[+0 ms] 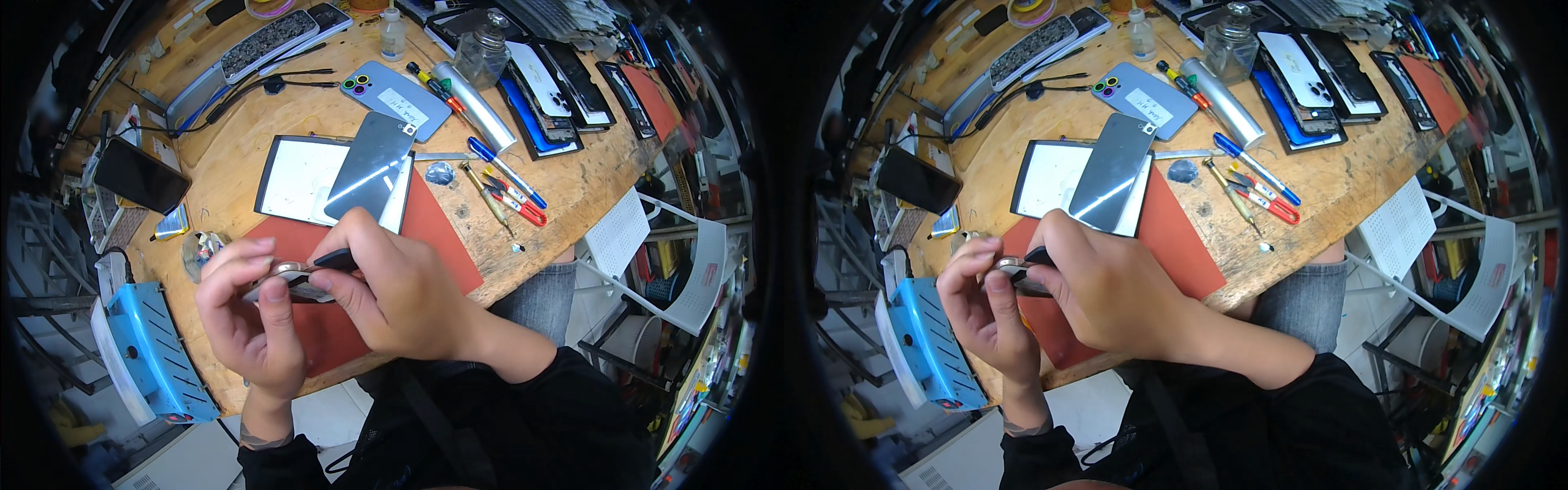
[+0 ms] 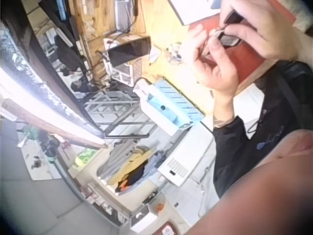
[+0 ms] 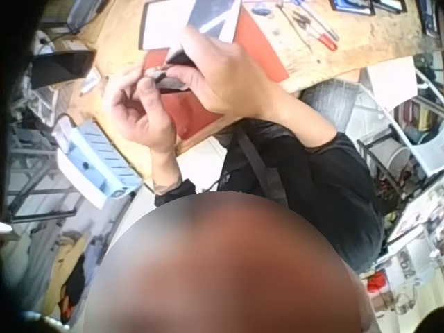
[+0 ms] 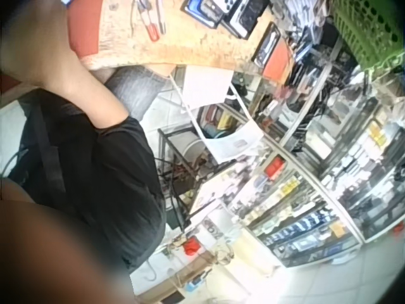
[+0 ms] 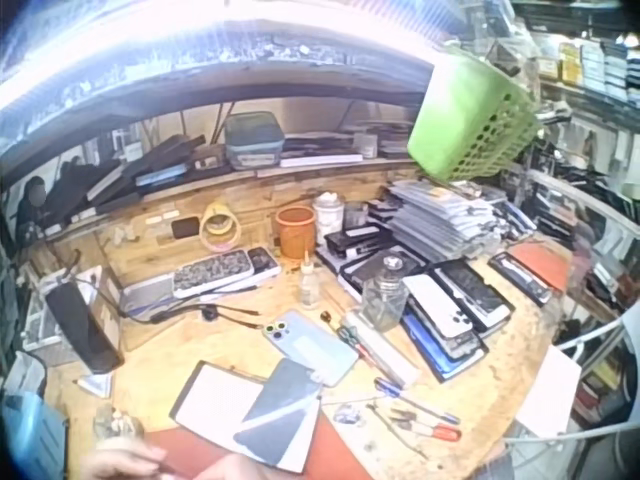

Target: The person disassembles a smartphone using a screwdriver and a prying tool, removes the back cover, and handles internal components. They also handle a screen protector package, apply tape, and write on it before returning to the phone repair.

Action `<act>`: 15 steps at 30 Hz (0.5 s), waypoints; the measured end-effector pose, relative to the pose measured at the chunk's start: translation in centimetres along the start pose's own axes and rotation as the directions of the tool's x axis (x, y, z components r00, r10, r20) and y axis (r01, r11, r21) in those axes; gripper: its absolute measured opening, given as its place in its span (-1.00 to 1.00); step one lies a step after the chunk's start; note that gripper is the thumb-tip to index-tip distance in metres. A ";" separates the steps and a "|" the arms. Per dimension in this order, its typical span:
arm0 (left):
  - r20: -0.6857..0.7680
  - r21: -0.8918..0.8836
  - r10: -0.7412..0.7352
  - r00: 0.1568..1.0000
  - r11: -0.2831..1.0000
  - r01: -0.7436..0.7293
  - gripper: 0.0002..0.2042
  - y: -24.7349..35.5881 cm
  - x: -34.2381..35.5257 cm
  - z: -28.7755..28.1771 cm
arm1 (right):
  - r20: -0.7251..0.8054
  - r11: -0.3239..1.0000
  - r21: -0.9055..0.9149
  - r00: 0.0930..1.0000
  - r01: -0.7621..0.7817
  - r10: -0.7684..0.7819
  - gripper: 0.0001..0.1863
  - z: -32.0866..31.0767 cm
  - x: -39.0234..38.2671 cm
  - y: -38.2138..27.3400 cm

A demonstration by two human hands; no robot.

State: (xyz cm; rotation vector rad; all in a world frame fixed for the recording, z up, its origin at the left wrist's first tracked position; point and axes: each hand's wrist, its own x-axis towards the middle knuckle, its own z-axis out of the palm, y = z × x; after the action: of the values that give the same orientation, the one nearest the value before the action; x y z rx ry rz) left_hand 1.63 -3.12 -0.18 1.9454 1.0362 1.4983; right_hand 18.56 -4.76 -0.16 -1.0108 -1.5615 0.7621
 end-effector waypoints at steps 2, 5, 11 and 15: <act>0.040 0.008 0.035 0.999 0.999 -0.036 -0.83 -0.1 -0.2 0.1 | -0.040 0.999 -0.041 0.999 0.023 -0.025 -0.78 0.4 -0.4 -0.2; 0.049 0.010 -0.011 0.999 1.000 0.011 -0.84 -0.1 -0.5 0.1 | -0.059 0.995 -0.088 0.997 0.039 -0.044 -0.77 0.6 -0.7 -0.3; 0.067 0.046 0.037 0.997 0.998 -0.040 -0.85 -0.6 -0.1 -0.1 | 0.042 1.000 -0.003 0.999 -0.025 0.025 -0.77 -0.2 -0.3 -0.2; 0.092 0.011 0.041 0.995 0.999 -0.043 -0.83 -0.5 0.0 -0.4 | 0.109 0.998 0.034 0.993 -0.051 0.047 -0.78 -0.8 0.2 -0.2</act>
State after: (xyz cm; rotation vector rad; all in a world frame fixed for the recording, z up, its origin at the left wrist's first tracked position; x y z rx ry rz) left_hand 1.08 -2.84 -0.40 2.0363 0.9733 1.4136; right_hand 19.30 -4.73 0.26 -0.9982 -1.6141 0.8886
